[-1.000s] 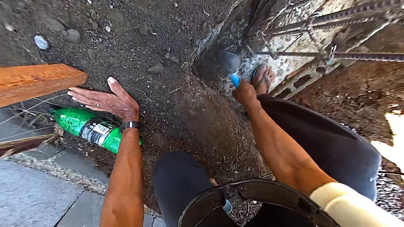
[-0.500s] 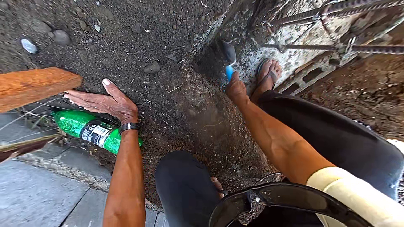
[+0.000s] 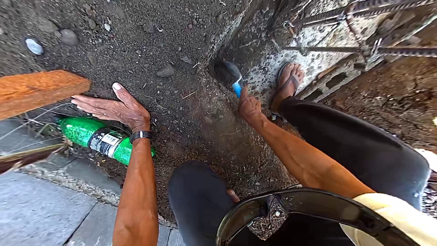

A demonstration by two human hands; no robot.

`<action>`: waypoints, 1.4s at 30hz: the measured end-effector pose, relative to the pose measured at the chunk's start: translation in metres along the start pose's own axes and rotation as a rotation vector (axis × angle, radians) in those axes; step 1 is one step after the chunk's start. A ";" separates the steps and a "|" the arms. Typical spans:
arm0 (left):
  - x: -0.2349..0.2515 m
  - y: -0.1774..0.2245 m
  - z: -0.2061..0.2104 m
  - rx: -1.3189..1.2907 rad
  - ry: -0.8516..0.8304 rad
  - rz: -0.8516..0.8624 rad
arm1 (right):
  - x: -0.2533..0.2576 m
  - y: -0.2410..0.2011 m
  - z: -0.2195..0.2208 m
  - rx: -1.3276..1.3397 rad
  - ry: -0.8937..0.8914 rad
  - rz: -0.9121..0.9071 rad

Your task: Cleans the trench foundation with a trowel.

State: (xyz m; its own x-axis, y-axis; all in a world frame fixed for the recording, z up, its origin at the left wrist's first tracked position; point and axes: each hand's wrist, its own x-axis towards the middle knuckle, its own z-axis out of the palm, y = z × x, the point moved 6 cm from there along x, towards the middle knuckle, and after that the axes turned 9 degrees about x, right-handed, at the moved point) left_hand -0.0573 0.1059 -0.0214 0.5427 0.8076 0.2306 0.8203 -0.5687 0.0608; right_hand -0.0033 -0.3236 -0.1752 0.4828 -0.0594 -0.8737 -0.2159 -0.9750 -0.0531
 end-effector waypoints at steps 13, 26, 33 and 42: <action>-0.001 0.000 -0.001 0.009 0.000 0.012 | -0.017 0.018 0.008 -0.032 -0.053 -0.018; -0.002 -0.002 0.001 0.014 -0.005 -0.002 | 0.011 0.018 0.000 -0.018 -0.078 0.023; -0.001 0.000 -0.001 0.010 -0.002 0.007 | 0.010 0.023 -0.006 0.031 -0.082 -0.003; -0.003 0.001 -0.002 0.002 -0.013 -0.001 | 0.080 0.037 -0.035 0.034 0.005 0.022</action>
State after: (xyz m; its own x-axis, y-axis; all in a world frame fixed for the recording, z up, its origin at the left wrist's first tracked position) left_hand -0.0582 0.1031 -0.0203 0.5441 0.8102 0.2181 0.8213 -0.5675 0.0591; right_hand 0.0571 -0.3719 -0.2297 0.4814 -0.0822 -0.8726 -0.2553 -0.9656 -0.0499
